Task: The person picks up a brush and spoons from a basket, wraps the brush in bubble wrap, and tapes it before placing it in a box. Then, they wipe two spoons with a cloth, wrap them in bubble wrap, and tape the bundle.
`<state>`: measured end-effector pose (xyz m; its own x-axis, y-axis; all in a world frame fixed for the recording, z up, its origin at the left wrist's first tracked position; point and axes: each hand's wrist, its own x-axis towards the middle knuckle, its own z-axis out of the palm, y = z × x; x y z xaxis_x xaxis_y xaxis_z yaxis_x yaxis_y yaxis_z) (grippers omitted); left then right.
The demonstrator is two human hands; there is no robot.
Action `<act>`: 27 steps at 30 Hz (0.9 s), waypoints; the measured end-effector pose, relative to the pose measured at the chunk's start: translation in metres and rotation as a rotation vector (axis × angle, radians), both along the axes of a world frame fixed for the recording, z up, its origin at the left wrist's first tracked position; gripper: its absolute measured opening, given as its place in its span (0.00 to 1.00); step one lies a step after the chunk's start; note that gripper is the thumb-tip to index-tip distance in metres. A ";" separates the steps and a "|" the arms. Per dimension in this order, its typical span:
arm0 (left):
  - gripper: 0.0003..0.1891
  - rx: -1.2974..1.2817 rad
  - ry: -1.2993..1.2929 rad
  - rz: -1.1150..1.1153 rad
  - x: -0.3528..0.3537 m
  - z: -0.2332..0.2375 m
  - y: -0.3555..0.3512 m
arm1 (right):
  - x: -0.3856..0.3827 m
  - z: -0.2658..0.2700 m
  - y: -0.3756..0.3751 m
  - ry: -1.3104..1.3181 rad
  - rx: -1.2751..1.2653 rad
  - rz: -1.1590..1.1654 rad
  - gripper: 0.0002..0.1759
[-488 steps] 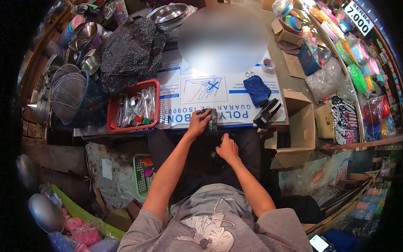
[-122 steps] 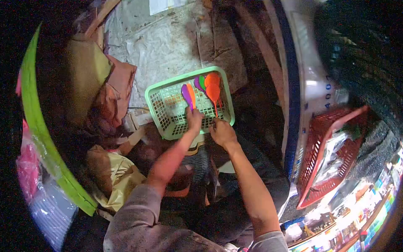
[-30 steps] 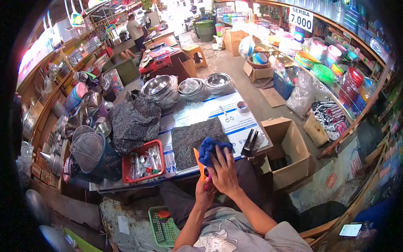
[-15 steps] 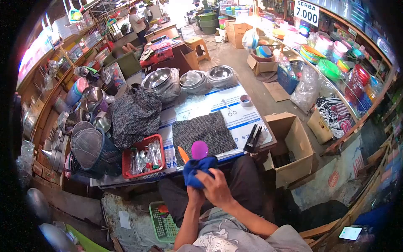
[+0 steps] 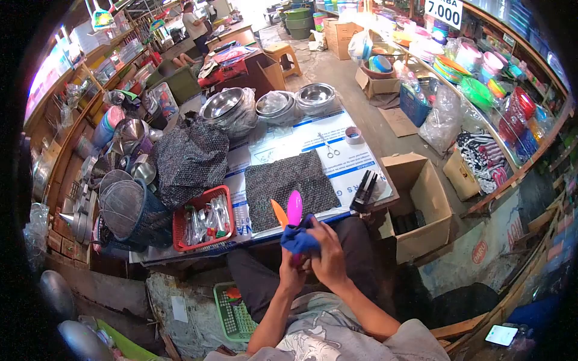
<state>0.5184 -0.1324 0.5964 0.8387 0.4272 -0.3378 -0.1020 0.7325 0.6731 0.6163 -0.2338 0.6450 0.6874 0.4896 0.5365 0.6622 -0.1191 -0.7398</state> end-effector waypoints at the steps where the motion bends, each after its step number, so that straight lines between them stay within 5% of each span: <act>1: 0.22 -0.076 -0.111 -0.022 -0.002 0.004 0.001 | 0.005 0.000 0.000 0.001 -0.002 0.001 0.18; 3: 0.19 -0.175 -0.097 -0.051 -0.002 -0.009 0.006 | 0.015 -0.003 -0.002 0.429 0.071 -0.150 0.15; 4: 0.18 -0.112 -0.089 -0.031 -0.002 -0.005 0.007 | 0.023 -0.003 0.000 0.219 0.127 -0.247 0.14; 8: 0.14 0.129 -0.017 0.039 0.002 0.009 0.005 | 0.022 0.029 0.006 0.275 0.325 -0.154 0.21; 11: 0.15 0.060 -0.025 0.007 -0.002 -0.005 0.009 | 0.009 0.036 0.009 -0.050 -0.026 0.094 0.35; 12: 0.20 0.042 -0.071 0.209 0.001 -0.004 -0.004 | -0.002 0.032 0.008 -0.103 -0.095 0.196 0.36; 13: 0.31 0.248 -0.167 0.083 -0.009 -0.021 0.000 | -0.016 0.026 0.008 -0.155 -0.163 0.299 0.38; 21: 0.31 0.862 0.153 0.011 -0.023 -0.044 0.006 | -0.021 -0.004 0.016 -0.040 -0.163 0.381 0.36; 22: 0.31 0.864 0.149 0.011 -0.022 -0.044 0.010 | -0.013 -0.007 0.019 -0.093 -0.147 0.374 0.36; 24: 0.16 0.383 0.088 -0.036 -0.021 -0.042 0.017 | 0.007 0.000 0.023 -0.181 -0.139 0.347 0.36; 25: 0.18 0.140 0.059 -0.059 -0.016 -0.022 0.017 | 0.016 0.007 0.026 -0.184 -0.141 0.345 0.36; 27: 0.21 0.129 0.073 -0.023 -0.011 0.001 0.003 | 0.035 0.019 0.033 -0.195 -0.097 0.250 0.34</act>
<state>0.5070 -0.1298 0.5972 0.8240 0.4518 -0.3420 -0.0333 0.6412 0.7666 0.6515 -0.2012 0.6642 0.4285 0.6853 0.5889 0.8079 0.0014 -0.5894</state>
